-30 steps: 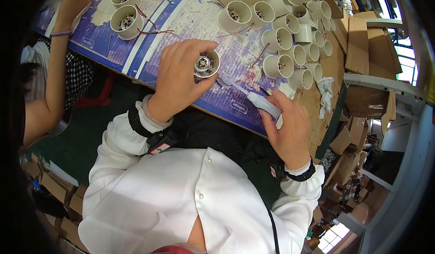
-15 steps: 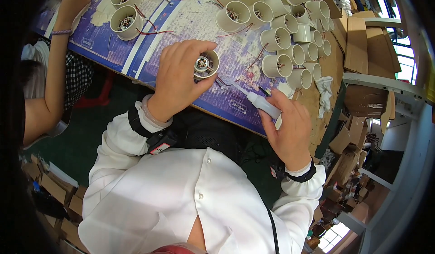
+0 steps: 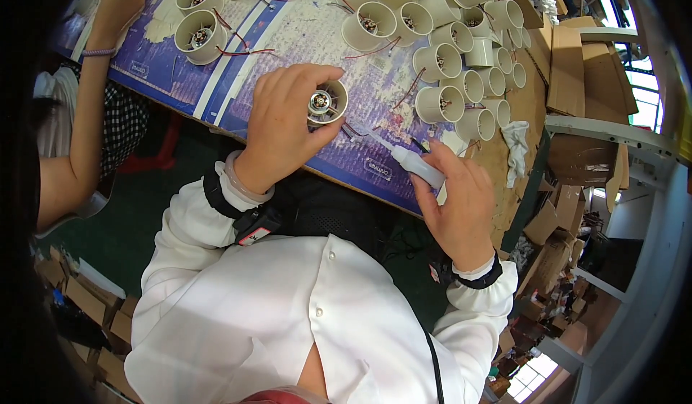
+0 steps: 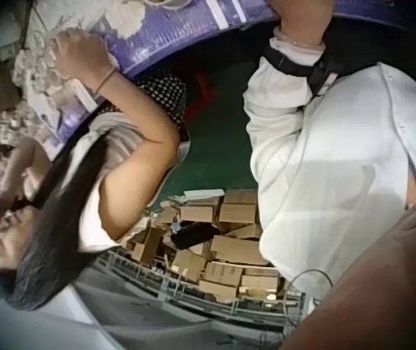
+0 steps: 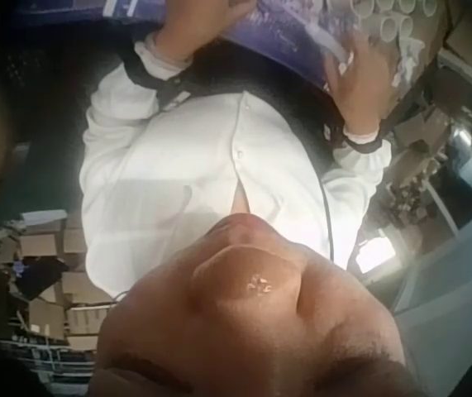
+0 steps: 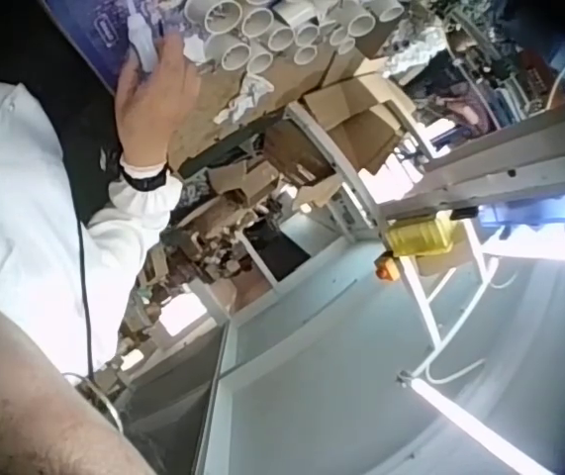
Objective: The person assembles a fan component by using tweezers to position wires inside the housing and applying glue from a squeeze bottle to the connection points. After pressing the wires into place, they set the unit aside and pick up another housing to repeat the process.
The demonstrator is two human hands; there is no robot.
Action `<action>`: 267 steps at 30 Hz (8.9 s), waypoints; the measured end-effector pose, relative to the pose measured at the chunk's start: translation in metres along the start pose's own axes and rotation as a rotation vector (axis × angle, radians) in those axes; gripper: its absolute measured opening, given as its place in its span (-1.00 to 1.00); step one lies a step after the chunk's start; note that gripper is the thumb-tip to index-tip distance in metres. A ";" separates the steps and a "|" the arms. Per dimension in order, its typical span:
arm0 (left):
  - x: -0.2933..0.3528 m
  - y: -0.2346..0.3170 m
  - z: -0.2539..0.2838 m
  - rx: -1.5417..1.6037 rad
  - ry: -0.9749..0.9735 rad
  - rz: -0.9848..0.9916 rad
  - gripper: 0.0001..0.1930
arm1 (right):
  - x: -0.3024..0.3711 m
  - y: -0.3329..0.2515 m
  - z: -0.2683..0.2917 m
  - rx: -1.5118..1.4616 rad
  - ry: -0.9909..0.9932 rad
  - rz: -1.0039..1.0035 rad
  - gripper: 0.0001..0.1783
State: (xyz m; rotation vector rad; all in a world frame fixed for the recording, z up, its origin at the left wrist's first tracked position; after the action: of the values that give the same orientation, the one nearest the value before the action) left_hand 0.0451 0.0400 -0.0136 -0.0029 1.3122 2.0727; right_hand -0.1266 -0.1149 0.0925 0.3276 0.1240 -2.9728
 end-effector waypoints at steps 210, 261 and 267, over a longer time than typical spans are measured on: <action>0.006 0.011 -0.011 -0.173 -0.027 -0.082 -0.49 | -0.005 -0.022 -0.111 -0.209 0.472 -0.030 -0.80; 0.004 0.011 -0.017 -0.081 -0.030 -0.127 -0.42 | 0.017 0.027 -0.074 -0.594 0.437 -0.398 -0.84; 0.003 0.013 -0.018 -0.099 -0.054 -0.140 -0.32 | -0.019 0.020 -0.074 -0.951 0.591 -0.383 -0.83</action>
State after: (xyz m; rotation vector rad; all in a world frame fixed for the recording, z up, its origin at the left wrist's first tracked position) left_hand 0.0298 0.0232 -0.0132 -0.0797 1.1438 2.0029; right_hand -0.0900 -0.1244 0.0233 1.0796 1.7169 -2.6049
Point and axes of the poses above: each hand's wrist, its own x-axis away from the middle knuckle, its own z-axis out of the back of the hand, y = z × x, the point moved 3 cm from there along -x, towards the middle knuckle, and after that the axes turned 12 degrees about z, right-handed, at the moved point
